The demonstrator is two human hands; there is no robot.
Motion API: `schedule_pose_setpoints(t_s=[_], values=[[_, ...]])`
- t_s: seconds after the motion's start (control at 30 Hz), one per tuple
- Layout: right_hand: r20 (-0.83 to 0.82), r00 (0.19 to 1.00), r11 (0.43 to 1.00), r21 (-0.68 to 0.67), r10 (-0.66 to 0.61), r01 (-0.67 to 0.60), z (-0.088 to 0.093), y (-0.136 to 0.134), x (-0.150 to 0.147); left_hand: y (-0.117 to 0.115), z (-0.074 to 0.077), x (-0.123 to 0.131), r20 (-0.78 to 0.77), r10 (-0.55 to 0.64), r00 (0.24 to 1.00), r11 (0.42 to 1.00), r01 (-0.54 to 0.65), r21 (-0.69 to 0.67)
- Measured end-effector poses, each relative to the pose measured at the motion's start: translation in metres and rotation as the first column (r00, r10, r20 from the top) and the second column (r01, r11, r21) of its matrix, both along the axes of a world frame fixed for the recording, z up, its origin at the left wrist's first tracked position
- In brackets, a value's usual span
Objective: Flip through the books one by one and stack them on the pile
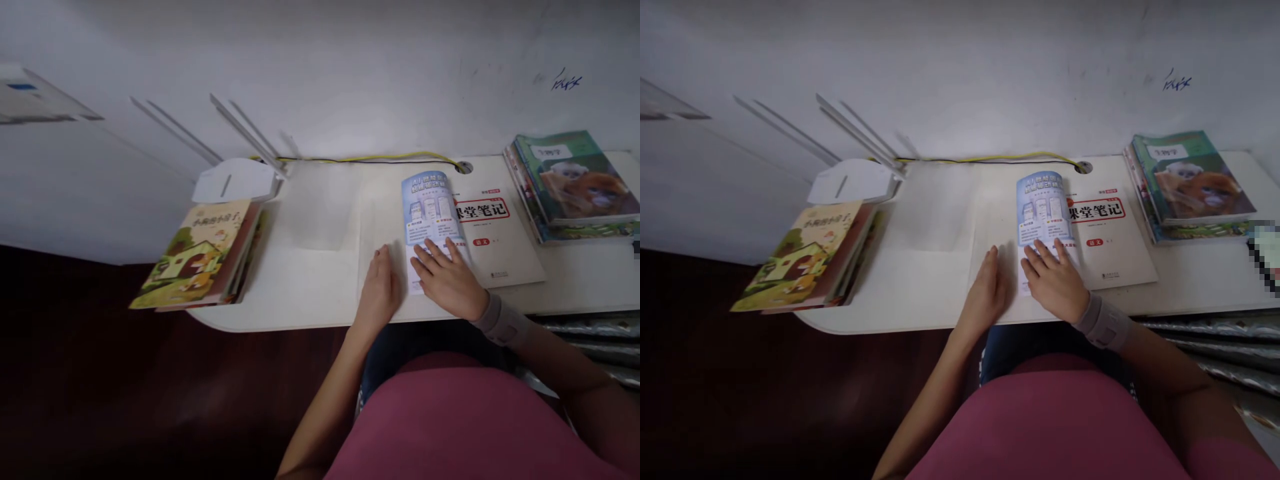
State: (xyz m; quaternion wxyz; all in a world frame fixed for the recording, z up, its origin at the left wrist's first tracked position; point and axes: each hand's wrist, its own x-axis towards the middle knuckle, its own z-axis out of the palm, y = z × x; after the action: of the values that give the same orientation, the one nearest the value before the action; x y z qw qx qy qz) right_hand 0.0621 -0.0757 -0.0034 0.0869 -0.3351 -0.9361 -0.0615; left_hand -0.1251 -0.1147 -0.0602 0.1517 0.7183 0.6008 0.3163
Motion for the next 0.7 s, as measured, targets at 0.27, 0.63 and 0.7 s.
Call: schedule_pose_setpoints(t_s=[0.27, 0.63, 0.7], values=[[0.036, 0.999, 1.0, -0.022, 0.023, -0.022, 0.014, 0.008, -0.01, 0.0, 0.005, 0.014, -0.242, 0.002, 0.97, 1.0, -0.005, -0.009], [0.241, 0.963, 0.956, -0.233, -0.122, 0.179, 0.028, 0.116, -0.027, -0.003, 0.012, 0.018, -0.368, 0.003, 0.93, 1.0, -0.013, -0.024], [0.241, 0.959, 0.953, -0.223, -0.152, 0.207, 0.023, 0.113, -0.027, -0.003, 0.013, 0.018, -0.366, -0.013, 0.931, 1.0, 0.005, -0.021]])
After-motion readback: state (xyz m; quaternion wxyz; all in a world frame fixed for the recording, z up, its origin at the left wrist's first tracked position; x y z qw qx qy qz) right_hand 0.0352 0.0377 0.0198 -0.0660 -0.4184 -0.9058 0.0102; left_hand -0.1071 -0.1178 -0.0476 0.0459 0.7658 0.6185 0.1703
